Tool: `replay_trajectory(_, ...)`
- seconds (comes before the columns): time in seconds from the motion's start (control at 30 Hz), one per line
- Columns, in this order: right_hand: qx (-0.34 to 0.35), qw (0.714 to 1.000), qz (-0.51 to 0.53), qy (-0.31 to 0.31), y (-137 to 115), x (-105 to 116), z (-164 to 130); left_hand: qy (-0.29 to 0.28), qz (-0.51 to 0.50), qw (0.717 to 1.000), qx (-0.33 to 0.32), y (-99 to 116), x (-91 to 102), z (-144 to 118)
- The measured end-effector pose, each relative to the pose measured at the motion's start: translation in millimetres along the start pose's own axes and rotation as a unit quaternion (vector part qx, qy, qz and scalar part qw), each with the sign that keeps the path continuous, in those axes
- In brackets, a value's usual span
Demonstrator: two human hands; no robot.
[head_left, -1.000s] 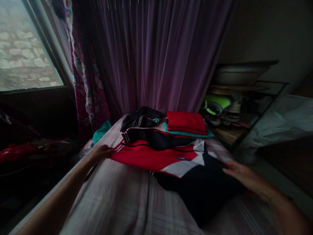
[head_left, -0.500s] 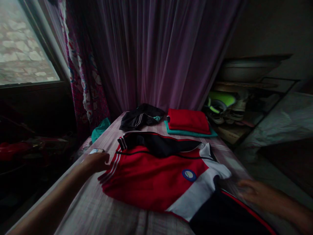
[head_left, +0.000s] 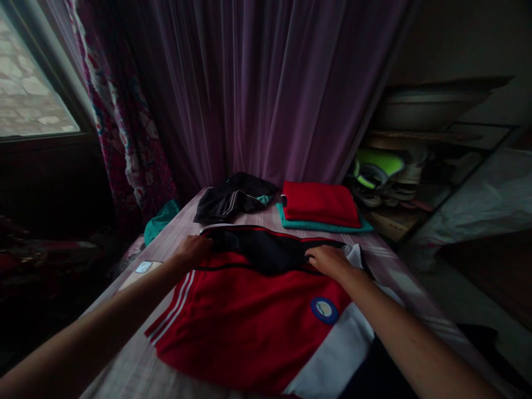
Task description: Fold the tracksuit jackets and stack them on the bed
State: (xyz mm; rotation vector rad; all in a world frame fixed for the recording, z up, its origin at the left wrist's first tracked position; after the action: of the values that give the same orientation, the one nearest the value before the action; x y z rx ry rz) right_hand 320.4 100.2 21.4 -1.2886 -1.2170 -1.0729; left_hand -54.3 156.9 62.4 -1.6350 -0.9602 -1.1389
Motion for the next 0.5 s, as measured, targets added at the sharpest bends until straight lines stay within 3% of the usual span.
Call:
replay_trajectory(0.13, -0.066, 0.991, 0.107, 0.046, 17, 8, 41, 0.028, -0.004, 1.000, 0.011, -8, 36.4, 30)
replay_trajectory(0.23, -0.124, 0.977, 0.134, 0.108, 33, 16, 71, 0.143, -0.066, 0.982, 0.108, -21, 72.2, 57)
replay_trajectory(0.3, -0.132, 0.964, 0.162, 0.163, 39, 14, 79, 0.217, -0.126, 0.958, 0.137, -28, 80.2, 71)
replay_trajectory(0.4, -0.091, 0.947, 0.213, 0.223, 40, -3, 69, 0.243, -0.165, 0.952, 0.081, -31, 53.6, 76)
replay_trajectory(0.5, -0.035, 0.953, 0.194, 0.231, 40, -21, 40, 0.159, -0.154, 0.975, -0.003, -31, -0.6, 62)
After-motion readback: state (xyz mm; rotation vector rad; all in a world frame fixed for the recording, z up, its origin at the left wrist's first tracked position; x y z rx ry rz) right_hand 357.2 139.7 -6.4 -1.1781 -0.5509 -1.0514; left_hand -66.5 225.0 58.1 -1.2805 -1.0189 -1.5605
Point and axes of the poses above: each hand's wrist, its own z-axis towards the middle knuckle, its own x-axis out of the back of the hand, y = z × x, the point moved 1 cm from there along z, towards the middle knuckle, and after that the axes turned 1 degree about y, right-handed, at the moved point
